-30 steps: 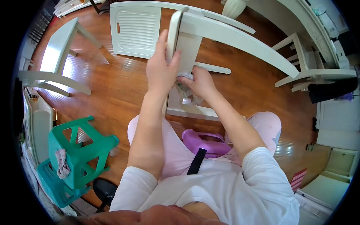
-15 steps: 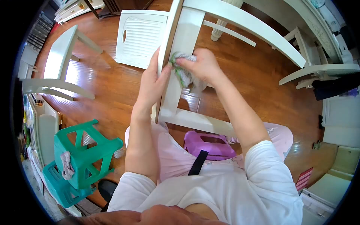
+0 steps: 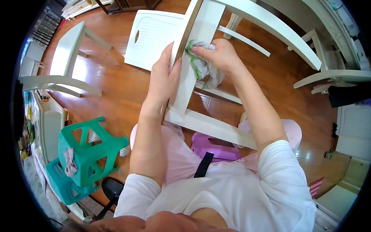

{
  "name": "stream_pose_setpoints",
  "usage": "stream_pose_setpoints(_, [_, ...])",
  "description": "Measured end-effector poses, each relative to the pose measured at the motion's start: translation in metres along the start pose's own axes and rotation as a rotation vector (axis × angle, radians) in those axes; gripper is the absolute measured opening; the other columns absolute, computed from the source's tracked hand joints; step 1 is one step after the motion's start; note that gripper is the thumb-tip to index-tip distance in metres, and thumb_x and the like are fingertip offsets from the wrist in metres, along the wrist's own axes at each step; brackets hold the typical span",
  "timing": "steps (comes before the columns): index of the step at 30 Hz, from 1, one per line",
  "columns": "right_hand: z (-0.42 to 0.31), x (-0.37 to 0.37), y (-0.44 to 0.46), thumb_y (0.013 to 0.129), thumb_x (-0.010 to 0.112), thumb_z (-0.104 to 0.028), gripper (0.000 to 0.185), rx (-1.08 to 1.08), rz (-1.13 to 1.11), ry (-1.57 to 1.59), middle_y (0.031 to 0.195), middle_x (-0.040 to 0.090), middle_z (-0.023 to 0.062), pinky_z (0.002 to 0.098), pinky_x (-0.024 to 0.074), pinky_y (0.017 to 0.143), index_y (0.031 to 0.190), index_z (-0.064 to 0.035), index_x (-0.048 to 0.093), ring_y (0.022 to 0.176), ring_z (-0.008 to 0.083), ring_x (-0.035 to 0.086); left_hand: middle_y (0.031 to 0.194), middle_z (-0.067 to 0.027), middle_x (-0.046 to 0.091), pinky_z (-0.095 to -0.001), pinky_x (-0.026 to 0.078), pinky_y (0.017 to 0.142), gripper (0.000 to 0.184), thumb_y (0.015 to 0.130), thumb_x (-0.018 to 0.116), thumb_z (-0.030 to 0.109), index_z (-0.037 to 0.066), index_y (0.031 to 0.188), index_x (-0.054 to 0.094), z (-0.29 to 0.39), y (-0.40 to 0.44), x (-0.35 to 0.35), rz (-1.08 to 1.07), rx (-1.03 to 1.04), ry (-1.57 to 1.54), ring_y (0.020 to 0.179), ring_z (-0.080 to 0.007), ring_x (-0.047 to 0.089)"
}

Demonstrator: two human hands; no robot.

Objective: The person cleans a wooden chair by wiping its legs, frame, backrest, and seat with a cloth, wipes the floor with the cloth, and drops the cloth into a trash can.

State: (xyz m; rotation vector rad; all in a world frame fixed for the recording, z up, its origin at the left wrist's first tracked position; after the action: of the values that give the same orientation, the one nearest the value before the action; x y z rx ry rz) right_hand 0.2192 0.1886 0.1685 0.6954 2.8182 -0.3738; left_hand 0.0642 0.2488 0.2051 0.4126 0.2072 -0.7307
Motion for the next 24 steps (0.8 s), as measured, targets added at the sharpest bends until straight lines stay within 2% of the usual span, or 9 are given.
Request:
stream_pose_setpoints(3, [-0.004, -0.005, 0.005, 0.08, 0.075, -0.03, 0.04, -0.004, 0.034, 0.01, 0.091, 0.069, 0.0096, 0.0275, 0.051, 0.072, 0.099, 0.0038, 0.067, 0.079, 0.0142, 0.064, 0.127, -0.017, 0.056, -0.0304, 0.039, 0.1, 0.055, 0.088, 0.051, 0.003, 0.005, 0.141, 0.039, -0.014, 0.001, 0.004, -0.087, -0.058, -0.105, 0.12, -0.0239, 0.052])
stream_pose_setpoints(7, [-0.002, -0.024, 0.031, 0.078, 0.076, -0.029, 0.038, 0.078, 0.03, -0.037, 0.089, 0.07, 0.0093, 0.03, 0.0522, 0.068, 0.1, 0.0013, 0.068, 0.076, 0.0161, 0.066, 0.131, -0.0164, 0.053, -0.0303, 0.036, 0.102, 0.057, 0.087, 0.051, 0.003, 0.006, 0.143, 0.038, -0.02, 0.016, 0.011, -0.081, -0.041, -0.132, 0.124, -0.0234, 0.048])
stream_pose_setpoints(10, [0.007, -0.034, 0.049, 0.079, 0.075, -0.03, 0.038, 0.09, 0.031, -0.031, 0.089, 0.07, 0.0096, 0.031, 0.053, 0.067, 0.101, 0.0006, 0.068, 0.076, 0.0171, 0.066, 0.131, -0.0166, 0.053, -0.0308, 0.035, 0.103, 0.057, 0.087, 0.051, 0.004, 0.006, 0.143, 0.037, -0.033, 0.03, 0.019, -0.108, -0.127, -0.209, 0.125, -0.0242, 0.048])
stream_pose_setpoints(12, [0.008, -0.035, 0.053, 0.08, 0.075, -0.03, 0.038, 0.109, 0.014, -0.009, 0.09, 0.07, 0.01, 0.0322, 0.0538, 0.068, 0.102, 0.0002, 0.067, 0.078, 0.0176, 0.067, 0.123, -0.024, 0.057, -0.0386, 0.043, 0.096, 0.055, 0.088, 0.049, 0.005, 0.003, 0.141, 0.035, -0.021, 0.039, 0.019, -0.109, -0.025, -0.118, 0.114, -0.035, 0.056])
stream_pose_setpoints(13, [0.009, -0.038, 0.057, 0.08, 0.075, -0.03, 0.038, 0.115, 0.022, -0.011, 0.09, 0.07, 0.01, 0.0322, 0.0538, 0.068, 0.102, 0.0002, 0.067, 0.078, 0.0176, 0.067, 0.123, -0.024, 0.057, -0.0386, 0.043, 0.096, 0.055, 0.088, 0.049, 0.005, 0.003, 0.141, 0.035, -0.021, 0.045, 0.021, -0.115, -0.025, -0.126, 0.114, -0.035, 0.056])
stream_pose_setpoints(15, [0.016, -0.04, 0.058, 0.081, 0.074, -0.034, 0.043, 0.157, 0.007, 0.024, 0.092, 0.068, 0.0093, 0.0304, 0.0526, 0.067, 0.103, 0.0018, 0.065, 0.077, 0.0159, 0.065, 0.126, -0.0175, 0.057, -0.0329, 0.04, 0.1, 0.052, 0.087, 0.05, 0.005, 0.005, 0.138, 0.043, -0.027, 0.047, 0.022, -0.106, -0.146, -0.135, 0.118, -0.0266, 0.054])
stream_pose_setpoints(16, [0.017, -0.041, 0.06, 0.081, 0.074, -0.034, 0.043, 0.161, 0.012, 0.021, 0.092, 0.068, 0.0093, 0.0304, 0.0526, 0.067, 0.103, 0.0018, 0.065, 0.077, 0.0159, 0.065, 0.126, -0.0175, 0.057, -0.0329, 0.04, 0.1, 0.052, 0.087, 0.05, 0.005, 0.005, 0.138, 0.043, -0.029, 0.051, 0.024, -0.11, -0.146, -0.142, 0.118, -0.0266, 0.054])
stream_pose_setpoints(18, [0.022, -0.044, 0.059, 0.081, 0.074, -0.033, 0.043, 0.196, 0.029, 0.036, 0.092, 0.068, 0.0098, 0.0303, 0.0532, 0.067, 0.103, 0.0024, 0.065, 0.077, 0.0165, 0.065, 0.117, -0.0245, 0.06, -0.0384, 0.044, 0.094, 0.05, 0.088, 0.05, 0.005, 0.002, 0.137, 0.041, -0.026, 0.055, 0.025, -0.119, -0.122, -0.082, 0.111, -0.0346, 0.058])
stream_pose_setpoints(24, [0.043, -0.047, 0.059, 0.08, 0.075, -0.033, 0.045, 0.295, 0.039, 0.084, 0.091, 0.068, 0.0113, 0.0296, 0.0544, 0.067, 0.104, 0.0034, 0.064, 0.076, 0.0182, 0.066, 0.114, -0.0232, 0.061, -0.0374, 0.046, 0.091, 0.05, 0.088, 0.051, 0.007, 0.003, 0.137, 0.042, -0.026, 0.056, 0.03, -0.195, -0.217, -0.118, 0.106, -0.0312, 0.061])
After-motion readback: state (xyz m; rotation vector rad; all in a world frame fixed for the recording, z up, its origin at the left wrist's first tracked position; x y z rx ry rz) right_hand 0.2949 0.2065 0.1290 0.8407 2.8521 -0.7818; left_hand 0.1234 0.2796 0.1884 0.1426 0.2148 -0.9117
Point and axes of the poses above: each hand's wrist, its own y-axis towards the middle knuckle, its own x-axis out of the palm, z = x × y, the point moved 10 cm from there along y, towards the middle knuckle
